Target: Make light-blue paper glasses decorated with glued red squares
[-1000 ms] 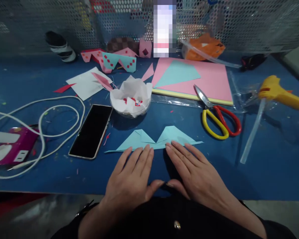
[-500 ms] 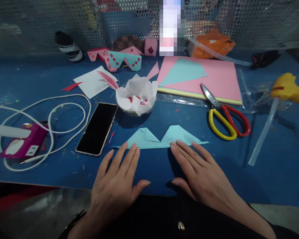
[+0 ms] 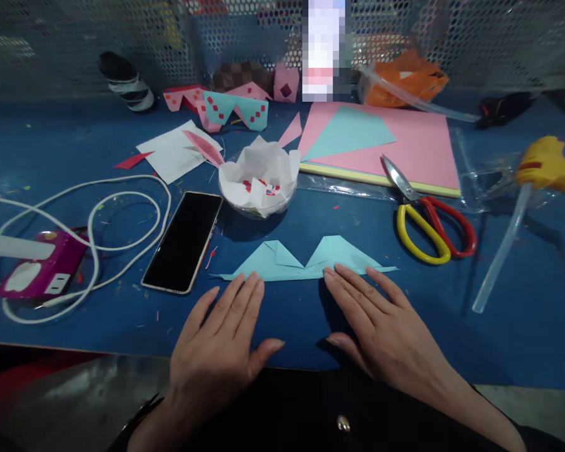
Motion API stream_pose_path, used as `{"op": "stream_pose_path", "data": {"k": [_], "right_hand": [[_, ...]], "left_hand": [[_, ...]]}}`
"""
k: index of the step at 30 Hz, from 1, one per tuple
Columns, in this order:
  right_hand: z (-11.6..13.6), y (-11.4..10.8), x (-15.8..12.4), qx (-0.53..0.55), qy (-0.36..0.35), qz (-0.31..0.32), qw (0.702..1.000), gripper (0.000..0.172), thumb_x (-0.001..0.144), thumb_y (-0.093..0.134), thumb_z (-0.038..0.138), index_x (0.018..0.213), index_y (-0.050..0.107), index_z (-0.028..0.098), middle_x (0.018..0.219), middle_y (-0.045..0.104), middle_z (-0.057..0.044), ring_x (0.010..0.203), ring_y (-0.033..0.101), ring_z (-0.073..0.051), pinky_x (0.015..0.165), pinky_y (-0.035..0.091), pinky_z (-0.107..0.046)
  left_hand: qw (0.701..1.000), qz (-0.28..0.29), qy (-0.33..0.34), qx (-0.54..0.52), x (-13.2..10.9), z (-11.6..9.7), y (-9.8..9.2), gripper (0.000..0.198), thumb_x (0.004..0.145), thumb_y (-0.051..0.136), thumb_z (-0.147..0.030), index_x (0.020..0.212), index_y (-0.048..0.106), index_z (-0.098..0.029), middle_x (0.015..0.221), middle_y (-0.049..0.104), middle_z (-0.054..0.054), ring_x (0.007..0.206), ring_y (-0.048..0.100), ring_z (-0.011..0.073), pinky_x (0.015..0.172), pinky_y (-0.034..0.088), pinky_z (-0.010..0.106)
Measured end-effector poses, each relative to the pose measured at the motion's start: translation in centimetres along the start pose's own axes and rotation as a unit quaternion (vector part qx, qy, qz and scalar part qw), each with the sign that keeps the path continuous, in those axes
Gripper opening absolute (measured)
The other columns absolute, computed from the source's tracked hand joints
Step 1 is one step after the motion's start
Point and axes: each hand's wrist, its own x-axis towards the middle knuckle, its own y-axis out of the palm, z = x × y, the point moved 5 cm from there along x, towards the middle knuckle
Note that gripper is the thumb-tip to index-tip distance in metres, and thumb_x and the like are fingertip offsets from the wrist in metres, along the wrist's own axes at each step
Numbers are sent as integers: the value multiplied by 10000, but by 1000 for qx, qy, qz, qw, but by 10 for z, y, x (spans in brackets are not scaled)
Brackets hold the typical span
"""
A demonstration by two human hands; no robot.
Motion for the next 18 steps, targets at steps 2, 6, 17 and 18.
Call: {"op": "stream_pose_path", "data": {"k": [2, 6, 17, 18], "right_hand": [[0, 0, 0, 2, 1, 0, 1000, 555, 1034, 424, 391, 1441, 454, 15, 1482, 536, -163, 1415, 449, -274, 1172, 321, -501], [0, -1, 1, -1, 3, -1, 1000, 541, 1038, 412, 381, 1441, 455, 22, 1479, 537, -162, 1408, 460, -272, 1157, 342, -507], [-28, -13, -17, -104, 75, 3, 992, 595, 1054, 341, 423, 1419, 469, -30, 1433, 571, -208, 1349, 518, -348, 1102, 365, -550], [-32, -13, -17, -112, 78, 0, 991, 550, 1056, 353, 387, 1413, 483, -12, 1421, 587, -194, 1341, 527, -342, 1095, 373, -548]], "left_hand": [[1000, 4, -9, 13, -2, 3, 0, 631, 1013, 402, -519, 1349, 570, -12, 1313, 671, 205, 1134, 686, 331, 1000, 408, 481], [999, 10, -23, 41, -3, 9, -3, 630, 993, 450, -519, 1330, 577, -2, 1270, 684, 246, 1087, 701, 378, 999, 409, 551], [996, 2, 85, 33, 10, 4, -1, 323, 970, 536, -156, 1221, 640, 17, 1193, 727, 236, 1061, 711, 349, 848, 554, 455], [994, 1, 104, 34, 14, 2, 0, 314, 971, 509, -124, 1218, 641, 17, 1186, 730, 234, 1044, 716, 342, 833, 561, 446]]}}
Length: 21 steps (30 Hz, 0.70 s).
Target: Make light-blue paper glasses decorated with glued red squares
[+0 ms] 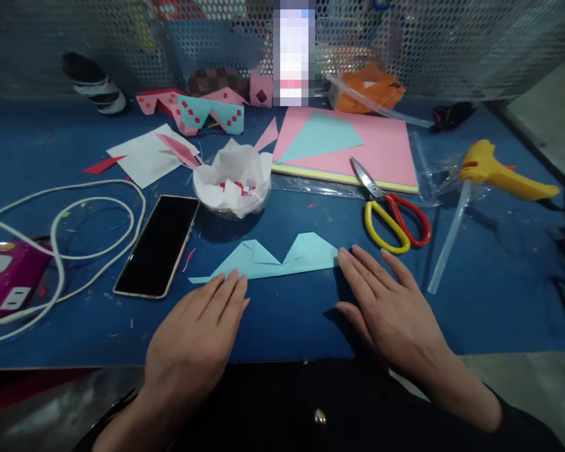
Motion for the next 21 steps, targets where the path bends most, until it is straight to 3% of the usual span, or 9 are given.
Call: {"op": "stream_pose_path", "data": {"k": [6, 9, 13, 21], "right_hand": [[-15, -5, 13, -15, -7, -68, 998, 282, 1004, 534, 216, 1244, 644, 117, 1229, 738, -76, 1256, 600, -291, 1100, 379, -503], [-14, -15, 17, 2, 16, -111, 994, 155, 984, 584, 236, 1019, 720, 171, 1010, 782, -43, 1051, 672, -242, 1011, 417, -435], [-4, -18, 23, 33, 30, -100, 994, 173, 970, 604, 241, 852, 725, 206, 821, 728, -13, 759, 609, -185, 754, 405, -359], [4, -13, 31, 56, 19, -69, 996, 209, 974, 542, 129, 906, 740, 139, 734, 681, -35, 686, 534, -177, 719, 411, -341]], "left_hand": [[997, -57, 38, 31, 37, -4, -4, 289, 928, 474, -7, 1070, 721, -56, 989, 794, 143, 795, 729, 261, 670, 552, 371], [997, -55, 32, 40, 47, -3, -3, 265, 913, 508, -11, 1022, 741, -77, 924, 796, 119, 732, 712, 248, 644, 531, 369], [997, -71, 18, 36, 48, -1, 0, 234, 915, 543, -46, 1010, 750, -98, 915, 794, 113, 732, 709, 252, 647, 515, 373], [997, -69, -43, -19, 41, 5, 6, 191, 909, 664, -186, 1068, 726, -100, 941, 786, 112, 802, 712, 279, 689, 508, 402]]}}
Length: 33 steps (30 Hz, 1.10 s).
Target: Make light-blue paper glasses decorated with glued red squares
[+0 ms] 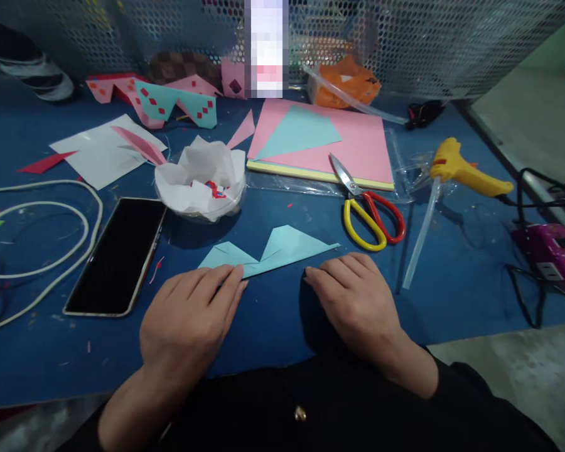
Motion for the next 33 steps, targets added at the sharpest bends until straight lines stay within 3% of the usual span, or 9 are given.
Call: {"op": "stream_pose_path", "data": {"k": [10, 17, 26, 33], "right_hand": [[1, 6, 6, 0, -6, 12, 1000, 300, 955, 501, 91, 731, 689, 158, 663, 590, -35, 662, 472, -183, 695, 424, -340], [-10, 4, 2, 87, 36, 7, 996, 200, 986, 552, 189, 886, 721, 150, 772, 695, -48, 743, 603, -178, 703, 477, -315], [1, 6, 2, 40, 44, 2, 998, 275, 946, 504, 66, 746, 679, 137, 679, 599, -53, 690, 522, -187, 682, 465, -321], [-1, 12, 3, 11, 58, 3, 998, 275, 936, 505, 65, 721, 661, 137, 685, 600, -72, 667, 522, -201, 625, 446, -333]], "left_hand": [[999, -5, -5, -32, -2, 2, 2, 204, 929, 640, -195, 1082, 720, -88, 955, 781, 122, 823, 699, 285, 703, 495, 410], [999, 0, -7, -48, -4, 4, 4, 210, 948, 605, -213, 1078, 721, -96, 961, 777, 126, 816, 686, 285, 698, 482, 417], [998, 15, -17, -50, -6, 5, 4, 211, 951, 593, -209, 1126, 705, -169, 1001, 778, 93, 845, 682, 281, 724, 480, 420], [999, -2, -4, -49, -5, 5, 4, 207, 938, 614, -211, 1110, 706, -138, 983, 780, 119, 828, 685, 295, 710, 470, 424]]}}
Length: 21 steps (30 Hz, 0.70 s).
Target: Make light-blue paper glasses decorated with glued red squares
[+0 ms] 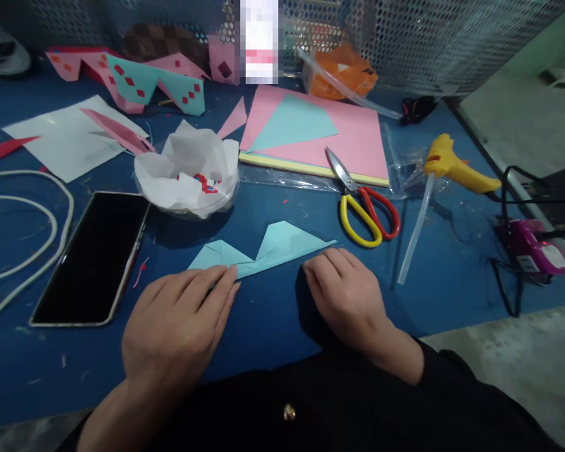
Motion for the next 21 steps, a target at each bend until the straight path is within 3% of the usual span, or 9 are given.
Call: {"op": "stream_pose_path", "data": {"k": [4, 8, 13, 21], "right_hand": [[-10, -3, -4, 97, 45, -22, 994, 162, 948, 555, 100, 875, 700, 98, 784, 679, -83, 739, 614, -194, 677, 496, -312], [-15, -3, -11, 107, 70, -26, 991, 175, 966, 533, 108, 1013, 701, 95, 877, 713, -101, 807, 648, -210, 715, 512, -336], [-13, 0, -9, 114, 58, -1, 992, 83, 934, 639, 207, 952, 704, 158, 853, 703, -61, 787, 643, -219, 704, 494, -364], [-8, -4, -2, 105, 26, -15, 994, 118, 935, 607, 116, 889, 716, 120, 808, 692, -75, 790, 629, -213, 745, 485, -362]], "left_hand": [[1000, -1, 6, -4, 1, 0, 0, 213, 931, 626, -206, 1103, 706, -109, 969, 777, 132, 821, 683, 300, 704, 466, 427], [1000, -10, -2, -7, 1, 0, -2, 196, 921, 637, -194, 1090, 710, -125, 943, 778, 114, 802, 682, 288, 700, 469, 419], [1000, -7, 3, -9, 1, 0, 0, 211, 913, 645, -199, 1085, 713, -97, 957, 777, 134, 802, 683, 307, 687, 465, 432], [1000, 9, -2, -12, -4, 2, 1, 258, 919, 635, -216, 1152, 691, -120, 1006, 773, 126, 845, 689, 308, 717, 474, 441]]}}
